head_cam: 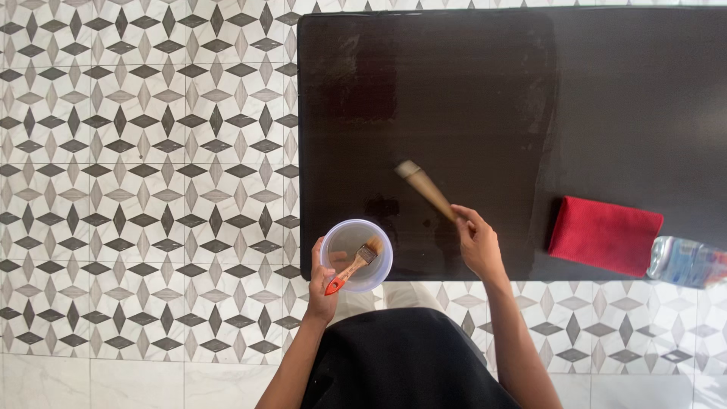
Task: The person applies a liquid to a dark tabletop using a brush and a container, then wipes the surface with a red cloth. They spray the table with a spray bottle and continue wiping the surface with the cloth.
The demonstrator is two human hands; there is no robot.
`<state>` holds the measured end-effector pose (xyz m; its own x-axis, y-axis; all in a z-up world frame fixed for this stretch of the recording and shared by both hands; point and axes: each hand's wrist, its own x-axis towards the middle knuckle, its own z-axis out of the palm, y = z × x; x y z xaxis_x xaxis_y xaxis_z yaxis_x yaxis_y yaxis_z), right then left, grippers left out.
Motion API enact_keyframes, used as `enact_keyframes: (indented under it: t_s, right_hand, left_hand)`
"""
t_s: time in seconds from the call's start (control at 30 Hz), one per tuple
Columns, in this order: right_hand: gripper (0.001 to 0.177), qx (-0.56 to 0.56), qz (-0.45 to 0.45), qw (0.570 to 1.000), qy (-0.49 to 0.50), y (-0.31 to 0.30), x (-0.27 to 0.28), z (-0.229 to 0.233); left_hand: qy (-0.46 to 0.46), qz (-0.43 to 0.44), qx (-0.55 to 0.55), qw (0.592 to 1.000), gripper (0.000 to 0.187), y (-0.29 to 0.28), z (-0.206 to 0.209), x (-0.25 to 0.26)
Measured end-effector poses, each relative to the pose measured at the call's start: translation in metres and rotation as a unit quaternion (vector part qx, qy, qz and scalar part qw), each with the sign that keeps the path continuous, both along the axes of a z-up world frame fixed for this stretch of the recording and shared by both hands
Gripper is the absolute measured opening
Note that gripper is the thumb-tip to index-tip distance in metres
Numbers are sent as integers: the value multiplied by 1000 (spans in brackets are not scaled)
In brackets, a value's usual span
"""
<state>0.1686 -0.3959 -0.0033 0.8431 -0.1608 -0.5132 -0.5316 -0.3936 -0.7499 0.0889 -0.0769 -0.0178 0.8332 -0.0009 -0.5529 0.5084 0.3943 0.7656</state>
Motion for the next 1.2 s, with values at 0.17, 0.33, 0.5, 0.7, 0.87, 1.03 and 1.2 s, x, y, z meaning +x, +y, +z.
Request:
enact_keyframes:
  t_s: [0.17, 0.33, 0.5, 0.7, 0.87, 1.03, 1.2]
  right_hand:
    - [30, -11, 122, 992, 21, 3, 24, 5]
    - [35, -26, 90, 996, 5, 9, 43, 7]
    - [33, 20, 191, 981, -27, 18, 65, 4]
    - [33, -31, 26, 999, 8, 47, 87, -6]
    - [35, 23, 245, 963, -109, 43, 101, -11]
    - [37, -22, 89, 996, -9, 63, 123, 1]
    - [35, -8, 182, 983, 9, 79, 137, -5]
  left_hand:
    - [-9, 48, -4, 999, 82, -5, -8, 6]
    - [-1, 75, -17, 997, 81, -2, -11, 8]
    - [-2, 84, -19, 996, 81, 6, -11, 17]
    - [11, 70, -5, 998, 81, 22, -6, 31]
    - [5, 66, -8, 998, 83, 40, -3, 40]
    - [31, 66, -7, 997, 85, 50, -1, 48]
    - [40, 78, -32, 996, 87, 59, 1, 59]
